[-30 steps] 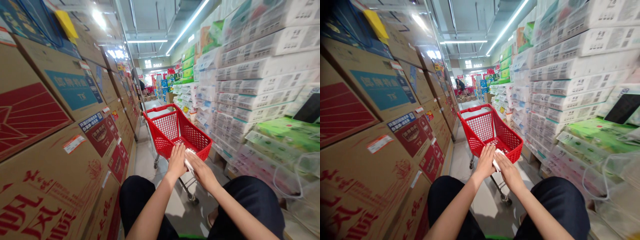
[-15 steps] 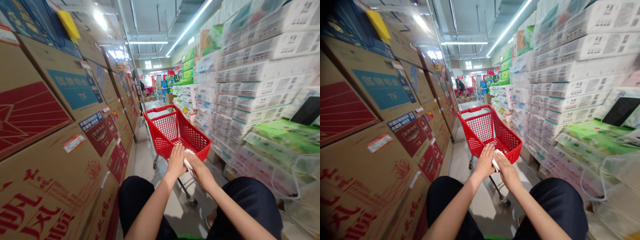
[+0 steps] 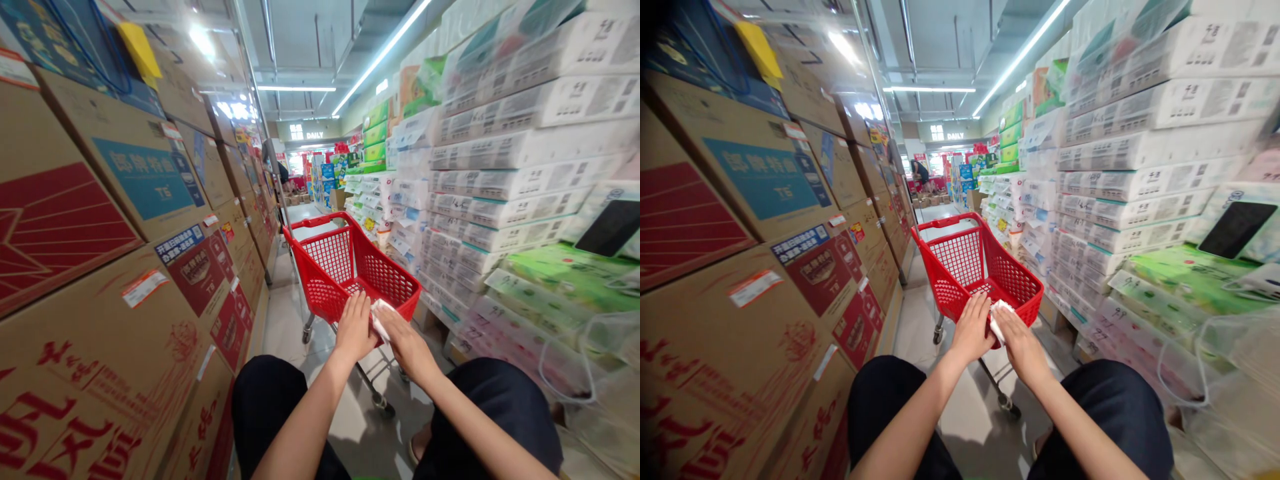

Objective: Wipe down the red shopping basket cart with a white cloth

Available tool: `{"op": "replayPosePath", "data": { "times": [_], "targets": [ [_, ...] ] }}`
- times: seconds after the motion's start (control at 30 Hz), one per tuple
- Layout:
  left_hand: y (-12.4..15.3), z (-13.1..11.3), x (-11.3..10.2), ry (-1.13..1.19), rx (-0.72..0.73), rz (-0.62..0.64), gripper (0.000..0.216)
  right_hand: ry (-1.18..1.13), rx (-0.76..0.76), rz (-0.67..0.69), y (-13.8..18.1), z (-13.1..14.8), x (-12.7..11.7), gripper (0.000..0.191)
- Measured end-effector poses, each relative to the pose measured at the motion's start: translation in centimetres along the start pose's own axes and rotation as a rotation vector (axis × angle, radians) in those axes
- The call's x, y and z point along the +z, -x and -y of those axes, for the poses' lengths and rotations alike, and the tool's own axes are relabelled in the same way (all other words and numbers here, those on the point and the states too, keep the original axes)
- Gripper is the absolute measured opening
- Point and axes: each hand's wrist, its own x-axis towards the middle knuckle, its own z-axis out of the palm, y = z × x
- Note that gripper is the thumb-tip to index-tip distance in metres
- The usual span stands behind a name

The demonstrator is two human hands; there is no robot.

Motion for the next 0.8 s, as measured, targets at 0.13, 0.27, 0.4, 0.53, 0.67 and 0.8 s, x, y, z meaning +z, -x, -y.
{"op": "replayPosePath", "data": {
  "times": [0.13, 0.27, 0.4, 0.53, 0.67, 0.8],
  "targets": [
    [0.4, 0.5, -0.4, -0.005, 0.022, -0.001, 0.080, 0.008, -0.036, 0.012, 0.0, -0.4, 0.0, 0.081],
    [0.5, 0.7, -0.6, -0.001, 0.042, 0.003, 0.079, 0.103, 0.055, -0.034, -0.4, -4.7, -0.8, 0.077],
    [0.4, 0.3, -0.3, 0.009, 0.031, -0.010, 0.081, 0.164, 0.121, -0.075, -0.4, -5.0, -0.7, 0.075],
    [0.6, 0.2, 0.0, 0.019, 0.018, -0.025, 0.083, 0.077, 0.024, -0.048, 0.0, -0.3, 0.6, 0.079],
    [1.0, 0.7, -0.4, 0.023, 0.035, -0.023, 0.079, 0.006, -0.057, 0.005, -0.2, 1.2, 0.8, 0.080],
    [1.0, 1.2, -0.8, 0.024, 0.054, -0.012, 0.080, 0.079, 0.001, 0.004, -0.8, -3.5, -0.6, 0.070]
  ]
}}
